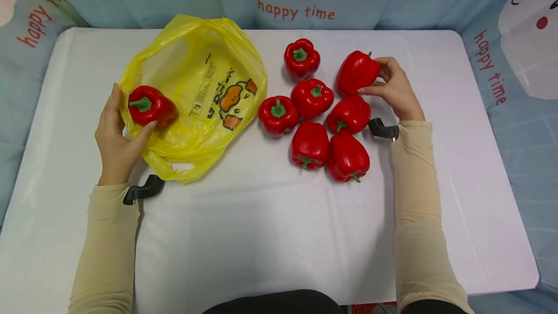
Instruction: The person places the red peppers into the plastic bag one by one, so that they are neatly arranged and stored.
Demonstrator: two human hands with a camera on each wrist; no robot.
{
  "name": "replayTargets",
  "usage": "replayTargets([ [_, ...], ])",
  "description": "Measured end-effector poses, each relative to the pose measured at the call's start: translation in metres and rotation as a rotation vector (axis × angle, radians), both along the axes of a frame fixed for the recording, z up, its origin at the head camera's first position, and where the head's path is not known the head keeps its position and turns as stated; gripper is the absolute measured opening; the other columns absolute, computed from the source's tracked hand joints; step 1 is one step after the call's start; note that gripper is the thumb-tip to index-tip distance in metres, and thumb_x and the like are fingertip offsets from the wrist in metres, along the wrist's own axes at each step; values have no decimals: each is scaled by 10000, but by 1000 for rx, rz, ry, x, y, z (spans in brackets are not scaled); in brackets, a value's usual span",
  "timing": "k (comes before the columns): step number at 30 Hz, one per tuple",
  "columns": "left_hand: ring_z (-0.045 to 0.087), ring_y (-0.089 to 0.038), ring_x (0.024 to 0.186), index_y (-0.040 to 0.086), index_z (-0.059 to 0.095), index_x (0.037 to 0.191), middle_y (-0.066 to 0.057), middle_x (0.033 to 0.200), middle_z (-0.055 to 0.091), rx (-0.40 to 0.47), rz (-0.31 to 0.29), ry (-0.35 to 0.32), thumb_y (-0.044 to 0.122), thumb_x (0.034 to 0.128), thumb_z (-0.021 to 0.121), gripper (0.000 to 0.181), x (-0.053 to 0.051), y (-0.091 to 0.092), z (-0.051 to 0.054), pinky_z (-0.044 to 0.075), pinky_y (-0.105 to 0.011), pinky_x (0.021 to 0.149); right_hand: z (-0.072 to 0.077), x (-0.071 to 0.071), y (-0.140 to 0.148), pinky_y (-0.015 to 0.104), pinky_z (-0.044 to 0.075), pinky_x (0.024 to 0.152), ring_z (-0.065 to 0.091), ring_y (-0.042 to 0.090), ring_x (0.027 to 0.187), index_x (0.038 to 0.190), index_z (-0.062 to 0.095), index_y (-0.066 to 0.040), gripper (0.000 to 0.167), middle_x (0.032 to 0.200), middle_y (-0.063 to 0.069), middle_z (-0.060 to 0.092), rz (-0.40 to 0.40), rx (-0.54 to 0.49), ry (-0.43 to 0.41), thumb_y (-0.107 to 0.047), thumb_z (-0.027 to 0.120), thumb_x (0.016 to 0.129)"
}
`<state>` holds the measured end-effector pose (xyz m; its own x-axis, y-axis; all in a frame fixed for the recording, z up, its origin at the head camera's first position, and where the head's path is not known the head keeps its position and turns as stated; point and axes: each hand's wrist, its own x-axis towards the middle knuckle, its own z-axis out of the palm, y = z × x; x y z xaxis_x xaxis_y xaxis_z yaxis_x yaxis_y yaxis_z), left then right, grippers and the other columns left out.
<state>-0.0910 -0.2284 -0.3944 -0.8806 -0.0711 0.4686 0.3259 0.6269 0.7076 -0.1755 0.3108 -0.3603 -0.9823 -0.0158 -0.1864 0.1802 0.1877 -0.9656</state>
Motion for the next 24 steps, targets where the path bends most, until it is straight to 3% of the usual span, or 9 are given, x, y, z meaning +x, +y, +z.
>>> replayTargets([
  [8,344,-152,1351,17,385,1427,-18,1485,360,15,-3,-7,24,746,768,782,0,0,1,342,-299,1072,-1,-1,-1,117,458,888,419,173,1213,1329,450,-141,685,1306,19,472,11,168,103,114,707,747],
  [13,341,-145,1352,17,385,1427,-11,1486,359,10,0,-11,21,748,765,778,0,0,1,342,-297,1071,-6,0,-2,126,444,917,380,208,1246,1337,462,-90,729,1337,60,451,66,23,189,219,658,707],
  [18,346,-151,1349,-11,388,1416,-49,1479,372,12,13,-10,-5,737,763,775,0,2,2,341,-292,1071,-7,3,-5,144,458,912,383,217,1233,1295,505,-50,642,1320,82,459,78,-133,233,224,625,728],
  [24,346,-177,1351,-44,390,1401,-108,1472,376,19,22,-14,-30,733,751,759,0,3,2,334,-297,1076,-6,4,-8,154,482,883,423,211,1171,1232,530,-32,543,1251,89,485,32,-172,249,189,639,748],
])
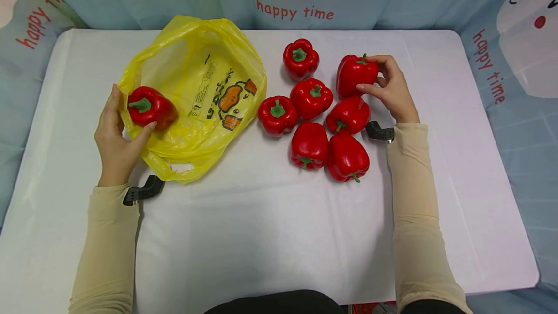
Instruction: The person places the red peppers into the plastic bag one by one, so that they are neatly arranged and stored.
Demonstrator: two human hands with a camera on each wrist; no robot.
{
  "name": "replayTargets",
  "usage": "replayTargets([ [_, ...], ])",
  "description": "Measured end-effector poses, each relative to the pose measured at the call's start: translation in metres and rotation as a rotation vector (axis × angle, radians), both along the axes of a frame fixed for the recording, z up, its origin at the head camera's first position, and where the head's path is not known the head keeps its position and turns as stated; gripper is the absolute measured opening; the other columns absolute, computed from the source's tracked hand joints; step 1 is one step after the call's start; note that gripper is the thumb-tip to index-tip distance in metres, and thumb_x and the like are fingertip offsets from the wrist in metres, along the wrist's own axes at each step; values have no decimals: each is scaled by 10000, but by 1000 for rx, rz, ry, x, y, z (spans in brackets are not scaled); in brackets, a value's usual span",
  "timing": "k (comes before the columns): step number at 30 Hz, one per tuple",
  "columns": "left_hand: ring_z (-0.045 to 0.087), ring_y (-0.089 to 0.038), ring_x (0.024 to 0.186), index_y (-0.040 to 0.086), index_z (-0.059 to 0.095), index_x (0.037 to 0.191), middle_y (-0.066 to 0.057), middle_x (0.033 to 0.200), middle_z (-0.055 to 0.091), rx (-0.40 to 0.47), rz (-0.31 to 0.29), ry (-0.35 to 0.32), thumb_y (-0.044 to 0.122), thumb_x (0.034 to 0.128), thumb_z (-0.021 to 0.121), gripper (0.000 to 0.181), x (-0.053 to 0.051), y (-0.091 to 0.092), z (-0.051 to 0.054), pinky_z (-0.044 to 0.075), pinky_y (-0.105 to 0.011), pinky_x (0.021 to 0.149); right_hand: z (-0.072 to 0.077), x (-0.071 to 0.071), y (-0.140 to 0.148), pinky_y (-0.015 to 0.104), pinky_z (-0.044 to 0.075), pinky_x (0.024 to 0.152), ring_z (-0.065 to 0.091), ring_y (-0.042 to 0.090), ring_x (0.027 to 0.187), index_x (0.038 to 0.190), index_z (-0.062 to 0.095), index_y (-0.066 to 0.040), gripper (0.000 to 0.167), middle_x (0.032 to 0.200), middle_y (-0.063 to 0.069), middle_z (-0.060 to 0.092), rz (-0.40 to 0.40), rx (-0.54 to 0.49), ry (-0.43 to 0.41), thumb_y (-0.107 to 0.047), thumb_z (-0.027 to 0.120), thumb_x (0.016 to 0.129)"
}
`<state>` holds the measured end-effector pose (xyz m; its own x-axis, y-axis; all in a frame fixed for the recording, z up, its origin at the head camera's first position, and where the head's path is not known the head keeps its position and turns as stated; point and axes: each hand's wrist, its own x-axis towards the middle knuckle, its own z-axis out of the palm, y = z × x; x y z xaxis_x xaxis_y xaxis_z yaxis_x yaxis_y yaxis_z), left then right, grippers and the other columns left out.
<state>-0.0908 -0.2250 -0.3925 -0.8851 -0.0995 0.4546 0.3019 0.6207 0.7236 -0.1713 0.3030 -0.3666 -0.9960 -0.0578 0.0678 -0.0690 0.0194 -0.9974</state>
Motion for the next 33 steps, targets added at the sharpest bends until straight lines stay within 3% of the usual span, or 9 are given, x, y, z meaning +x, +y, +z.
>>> replayTargets([
  [7,337,-140,1353,12,384,1426,-11,1486,358,-4,-15,-1,36,761,759,764,1,-3,-1,339,-294,1072,0,0,2,133,474,879,402,188,1200,1368,457,-42,685,1281,50,458,-38,100,-63,134,686,747],
  [11,334,-145,1356,20,379,1432,0,1488,351,-12,-23,4,22,764,751,764,0,-3,-1,337,-298,1075,1,0,3,125,460,894,416,180,1185,1345,493,-18,649,1277,33,451,-41,159,-75,108,701,743],
  [17,343,-140,1350,19,379,1431,-13,1485,363,-3,-21,7,87,781,749,751,1,-3,0,348,-302,1067,3,4,3,105,481,830,442,188,1145,1359,430,-107,656,1302,35,432,-13,172,-167,80,681,783],
  [21,342,-152,1351,8,371,1431,-35,1487,358,-2,-26,15,62,803,717,719,1,-3,0,344,-308,1070,5,4,2,102,475,831,451,175,1133,1352,398,-157,651,1286,20,438,-27,245,-203,35,686,801],
  [24,337,-158,1355,0,363,1432,-36,1490,350,-6,-28,21,33,810,701,709,0,-4,-1,337,-311,1074,7,3,0,103,465,860,441,186,1163,1364,388,-158,666,1320,40,432,-53,290,-203,19,698,802],
  [33,339,-148,1353,4,366,1432,-30,1488,354,4,-23,10,36,806,709,714,0,-3,-2,335,-307,1074,20,8,-3,167,454,930,424,194,1201,1340,429,-118,688,1323,56,456,-135,221,-81,92,717,752],
])
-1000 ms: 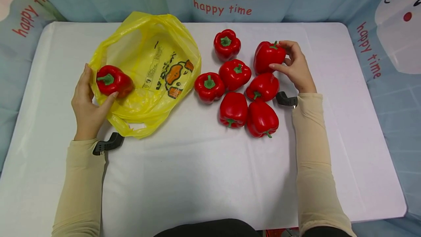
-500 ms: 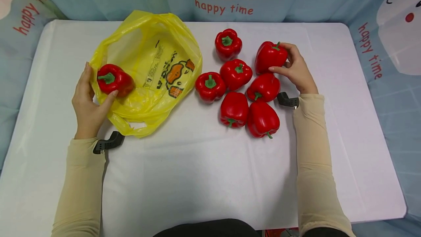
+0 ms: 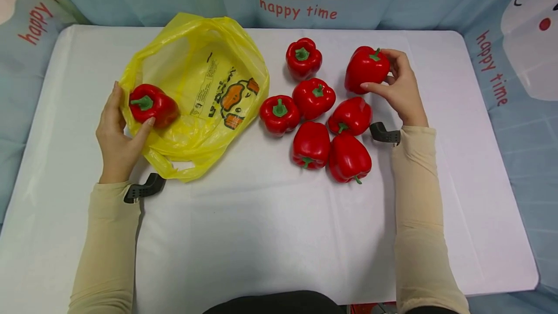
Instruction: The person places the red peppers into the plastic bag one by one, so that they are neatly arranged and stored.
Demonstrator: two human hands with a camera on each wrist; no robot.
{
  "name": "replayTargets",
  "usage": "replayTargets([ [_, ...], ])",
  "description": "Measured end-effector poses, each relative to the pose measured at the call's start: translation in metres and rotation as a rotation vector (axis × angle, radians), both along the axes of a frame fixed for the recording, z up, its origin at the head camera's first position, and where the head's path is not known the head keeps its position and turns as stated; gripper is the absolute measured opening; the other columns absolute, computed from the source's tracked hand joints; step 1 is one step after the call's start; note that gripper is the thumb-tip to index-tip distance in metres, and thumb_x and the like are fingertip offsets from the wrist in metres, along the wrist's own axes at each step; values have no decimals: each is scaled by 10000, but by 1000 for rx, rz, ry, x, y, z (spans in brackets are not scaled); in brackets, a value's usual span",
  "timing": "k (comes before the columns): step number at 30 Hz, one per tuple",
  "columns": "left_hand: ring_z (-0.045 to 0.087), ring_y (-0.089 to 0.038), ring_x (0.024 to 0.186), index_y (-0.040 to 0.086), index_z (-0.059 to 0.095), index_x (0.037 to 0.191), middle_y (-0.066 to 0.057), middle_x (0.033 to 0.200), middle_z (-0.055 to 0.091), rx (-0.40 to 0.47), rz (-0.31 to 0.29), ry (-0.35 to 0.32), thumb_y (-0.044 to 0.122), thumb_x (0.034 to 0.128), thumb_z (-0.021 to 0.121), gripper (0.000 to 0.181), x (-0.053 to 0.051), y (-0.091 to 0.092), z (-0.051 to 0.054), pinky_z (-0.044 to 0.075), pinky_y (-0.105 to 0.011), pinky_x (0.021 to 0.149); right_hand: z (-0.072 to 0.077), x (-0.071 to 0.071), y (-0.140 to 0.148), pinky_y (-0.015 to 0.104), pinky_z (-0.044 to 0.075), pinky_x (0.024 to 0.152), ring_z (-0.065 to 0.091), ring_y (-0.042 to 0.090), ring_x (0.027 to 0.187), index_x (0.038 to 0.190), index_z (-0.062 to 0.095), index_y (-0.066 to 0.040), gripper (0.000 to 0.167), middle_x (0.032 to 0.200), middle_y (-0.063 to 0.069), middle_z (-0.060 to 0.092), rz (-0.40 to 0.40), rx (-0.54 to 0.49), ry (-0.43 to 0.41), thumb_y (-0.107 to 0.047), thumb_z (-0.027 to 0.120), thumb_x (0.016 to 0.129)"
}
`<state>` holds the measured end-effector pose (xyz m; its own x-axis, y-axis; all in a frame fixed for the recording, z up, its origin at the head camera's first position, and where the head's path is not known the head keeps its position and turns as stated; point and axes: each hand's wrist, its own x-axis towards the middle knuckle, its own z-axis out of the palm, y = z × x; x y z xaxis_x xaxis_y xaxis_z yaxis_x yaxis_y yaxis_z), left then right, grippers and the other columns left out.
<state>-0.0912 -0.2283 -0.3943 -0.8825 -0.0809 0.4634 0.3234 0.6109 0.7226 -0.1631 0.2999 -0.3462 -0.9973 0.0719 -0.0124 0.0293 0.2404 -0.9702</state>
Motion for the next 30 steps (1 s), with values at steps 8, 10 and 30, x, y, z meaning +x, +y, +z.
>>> replayTargets([
  [8,329,-146,1358,8,360,1436,-27,1492,346,14,-9,3,-7,804,700,718,0,-1,1,332,-306,1076,23,11,-8,199,444,962,441,222,1213,1291,467,-66,682,1295,91,481,-76,-148,153,148,731,700],
  [10,329,-144,1358,6,361,1435,-45,1492,347,17,-11,1,-22,793,708,730,0,-1,1,332,-306,1077,29,16,-11,213,442,972,445,228,1215,1287,472,-60,682,1294,98,482,-96,-173,182,144,738,694],
  [30,344,-150,1347,23,379,1431,-4,1489,355,6,-5,9,44,783,738,741,3,0,0,353,-329,1069,74,63,-80,335,472,968,447,323,1200,1230,500,33,646,1242,206,505,-107,-366,450,234,694,649],
])
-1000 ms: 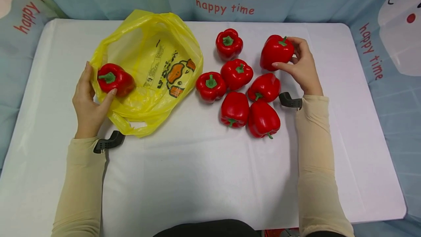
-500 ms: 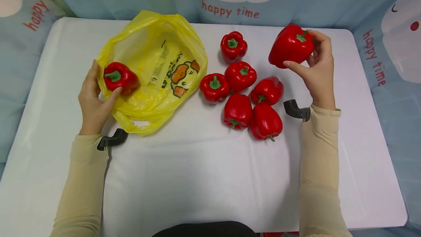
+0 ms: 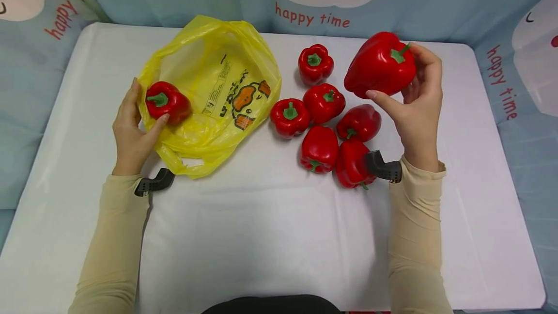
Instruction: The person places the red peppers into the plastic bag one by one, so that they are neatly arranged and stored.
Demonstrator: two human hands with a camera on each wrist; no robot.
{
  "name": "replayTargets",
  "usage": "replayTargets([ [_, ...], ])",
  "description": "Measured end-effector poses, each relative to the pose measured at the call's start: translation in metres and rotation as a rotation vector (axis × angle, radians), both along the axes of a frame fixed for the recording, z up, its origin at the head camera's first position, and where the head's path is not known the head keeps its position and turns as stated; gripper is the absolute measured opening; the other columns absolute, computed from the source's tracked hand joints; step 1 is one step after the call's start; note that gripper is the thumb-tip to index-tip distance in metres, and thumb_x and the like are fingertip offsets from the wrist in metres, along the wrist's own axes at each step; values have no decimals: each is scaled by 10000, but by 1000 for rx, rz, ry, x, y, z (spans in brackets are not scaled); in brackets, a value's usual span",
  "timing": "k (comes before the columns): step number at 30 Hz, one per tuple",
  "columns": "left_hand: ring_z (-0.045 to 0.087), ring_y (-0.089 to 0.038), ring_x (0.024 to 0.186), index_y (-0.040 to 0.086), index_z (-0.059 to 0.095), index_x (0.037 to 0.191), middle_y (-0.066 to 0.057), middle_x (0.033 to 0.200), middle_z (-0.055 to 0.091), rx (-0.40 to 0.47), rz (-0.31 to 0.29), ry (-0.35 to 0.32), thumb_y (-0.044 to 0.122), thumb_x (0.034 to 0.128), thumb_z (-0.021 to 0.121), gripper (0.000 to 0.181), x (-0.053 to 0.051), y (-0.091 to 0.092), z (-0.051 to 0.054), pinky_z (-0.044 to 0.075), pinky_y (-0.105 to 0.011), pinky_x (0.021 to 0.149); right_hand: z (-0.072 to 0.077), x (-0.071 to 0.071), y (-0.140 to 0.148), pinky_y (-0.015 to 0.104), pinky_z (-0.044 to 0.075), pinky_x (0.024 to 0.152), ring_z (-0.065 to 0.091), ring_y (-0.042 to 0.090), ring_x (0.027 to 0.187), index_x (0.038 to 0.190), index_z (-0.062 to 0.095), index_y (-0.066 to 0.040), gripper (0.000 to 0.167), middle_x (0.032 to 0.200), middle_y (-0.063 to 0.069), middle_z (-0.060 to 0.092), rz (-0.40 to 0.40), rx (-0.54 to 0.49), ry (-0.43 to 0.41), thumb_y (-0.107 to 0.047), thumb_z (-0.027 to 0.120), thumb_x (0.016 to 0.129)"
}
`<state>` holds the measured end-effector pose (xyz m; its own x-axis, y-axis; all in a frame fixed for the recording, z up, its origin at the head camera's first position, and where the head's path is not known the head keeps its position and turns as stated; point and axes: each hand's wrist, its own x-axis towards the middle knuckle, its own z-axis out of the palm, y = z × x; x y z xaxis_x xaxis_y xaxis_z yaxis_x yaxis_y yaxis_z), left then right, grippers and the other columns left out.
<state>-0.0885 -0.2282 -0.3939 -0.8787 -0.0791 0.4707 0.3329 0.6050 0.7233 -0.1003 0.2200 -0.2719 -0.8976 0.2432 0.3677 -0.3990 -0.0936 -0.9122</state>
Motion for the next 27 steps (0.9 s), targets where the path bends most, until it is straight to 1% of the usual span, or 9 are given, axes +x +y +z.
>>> replayTargets([
  [4,340,-147,1349,28,386,1429,-2,1488,355,3,3,-3,56,774,750,750,0,0,0,352,-325,1071,2,5,-14,339,464,978,436,331,1211,1236,494,32,662,1256,211,493,20,6,4,223,703,637],
  [7,338,-147,1350,25,384,1429,-5,1489,354,-4,6,-2,46,774,751,752,-1,-1,0,353,-326,1070,1,8,-26,342,453,992,430,331,1221,1258,478,29,677,1272,205,486,37,52,13,199,707,644],
  [9,340,-149,1349,21,380,1430,-10,1489,354,-12,9,0,41,776,748,751,-1,0,0,357,-329,1067,0,10,-35,351,448,996,429,338,1217,1265,470,31,687,1268,208,488,57,60,21,192,704,639],
  [14,343,-149,1346,7,367,1433,-20,1489,355,-18,7,1,31,783,741,751,-1,1,0,358,-330,1065,-1,12,-55,354,448,993,430,326,1206,1278,456,27,701,1258,193,493,98,56,10,189,699,641],
  [22,341,-146,1348,-16,359,1430,-37,1490,354,-14,2,-1,21,792,729,738,0,2,1,349,-330,1070,-5,13,-84,369,454,987,426,317,1220,1305,440,9,693,1287,156,484,175,107,7,138,712,680],
  [27,335,-147,1351,-17,361,1428,-47,1491,352,-20,4,-4,32,798,727,730,0,1,1,345,-327,1073,-6,11,-100,390,445,999,409,301,1245,1316,430,1,700,1313,141,472,226,128,12,117,718,689],
])
